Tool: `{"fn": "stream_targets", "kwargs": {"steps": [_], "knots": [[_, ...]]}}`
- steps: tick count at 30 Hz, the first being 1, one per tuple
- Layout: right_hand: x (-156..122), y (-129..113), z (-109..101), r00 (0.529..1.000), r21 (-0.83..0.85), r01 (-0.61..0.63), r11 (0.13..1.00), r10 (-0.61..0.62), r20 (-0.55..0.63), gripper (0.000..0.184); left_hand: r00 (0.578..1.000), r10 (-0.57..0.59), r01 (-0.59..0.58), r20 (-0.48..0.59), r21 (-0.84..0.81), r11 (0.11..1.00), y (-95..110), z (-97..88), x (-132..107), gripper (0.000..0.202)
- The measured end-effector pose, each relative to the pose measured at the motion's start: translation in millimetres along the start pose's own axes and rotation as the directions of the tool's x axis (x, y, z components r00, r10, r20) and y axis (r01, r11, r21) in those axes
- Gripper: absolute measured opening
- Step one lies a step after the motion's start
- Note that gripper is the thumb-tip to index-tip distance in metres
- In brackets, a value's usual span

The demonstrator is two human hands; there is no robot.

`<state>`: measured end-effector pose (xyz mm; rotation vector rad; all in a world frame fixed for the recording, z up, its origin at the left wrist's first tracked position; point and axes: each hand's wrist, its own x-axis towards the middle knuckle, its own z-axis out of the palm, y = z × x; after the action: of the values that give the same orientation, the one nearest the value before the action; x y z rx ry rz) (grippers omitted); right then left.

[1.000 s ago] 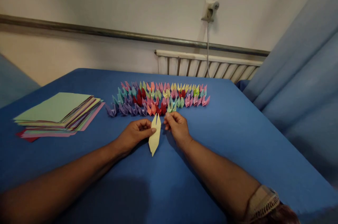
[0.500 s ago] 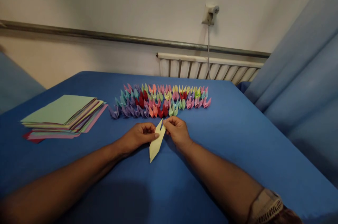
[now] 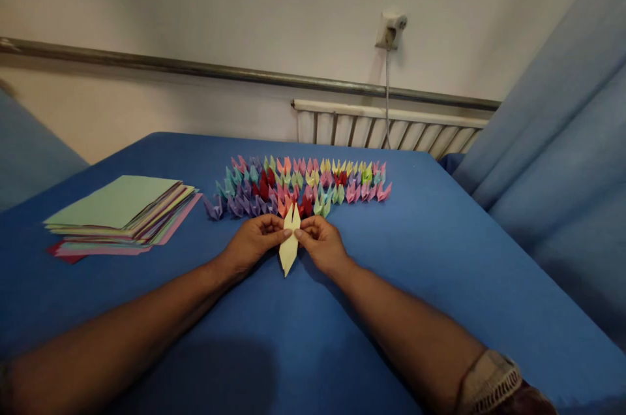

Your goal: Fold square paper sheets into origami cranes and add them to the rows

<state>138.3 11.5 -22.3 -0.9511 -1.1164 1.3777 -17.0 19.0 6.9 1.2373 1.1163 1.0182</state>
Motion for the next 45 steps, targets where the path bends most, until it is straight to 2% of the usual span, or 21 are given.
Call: {"fn": "stream_targets", "kwargs": {"steps": [3,6,13,16,18,21,25,32,37,45], "knots": [[2.4,1.8,-1.8,1.0,-0.021,-0.003,1.0,0.004,0.023,0.031,1.0,-0.007,0.008,0.028,-0.02,1.0,-1.2,0.1,-0.4,0.035],[4.5,2.5,-4.3,1.0,-0.005,-0.012,1.0,0.012,-0.007,0.03,0.998,-0.02,0.023,0.056,-0.043,0.999,-1.9,0.4,-1.6,0.032],[3.3,7.3,-0.6,0.997,0.043,-0.002,0.999,0.005,-0.078,0.032,1.0,0.012,-0.01,0.019,-0.089,0.996,-3.7,1.6,-2.7,0.035],[1.1,8.3,-0.7,0.993,0.035,0.091,0.995,-0.088,-0.081,0.029,0.995,0.102,-0.102,-0.022,-0.017,0.995,-3.5,1.2,-3.4,0.029],[-0.6,7.9,-2.3,0.987,-0.034,0.153,0.988,-0.154,-0.043,0.023,0.99,0.144,-0.143,-0.008,0.073,0.987,-2.2,0.2,-4.3,0.023],[-2.1,7.2,-6.0,0.982,-0.13,0.191,0.973,-0.19,0.026,0.011,0.99,0.134,-0.138,0.037,0.14,0.981,0.7,-1.4,-6.0,0.022],[-1.3,9.1,-9.8,0.983,-0.149,0.181,0.972,-0.176,0.044,0.011,0.992,0.127,-0.13,0.025,0.146,0.981,2.6,-2.3,-7.2,0.023],[-0.5,8.6,-6.7,0.992,-0.01,0.128,0.992,-0.128,0.018,0.015,0.989,0.146,-0.148,0.022,0.12,0.982,-2.9,-2.4,-5.7,0.027],[-2.0,4.1,-4.8,0.994,0.025,0.107,0.994,-0.107,0.017,0.017,0.985,0.163,-0.168,0.054,0.12,0.978,-6.3,-2.7,-4.9,0.032],[-4.6,-0.5,-4.2,0.992,0.045,0.118,0.992,-0.12,0.041,0.016,0.97,0.234,-0.243,0.069,0.184,0.952,-4.4,-3.3,-6.7,0.024]]}}
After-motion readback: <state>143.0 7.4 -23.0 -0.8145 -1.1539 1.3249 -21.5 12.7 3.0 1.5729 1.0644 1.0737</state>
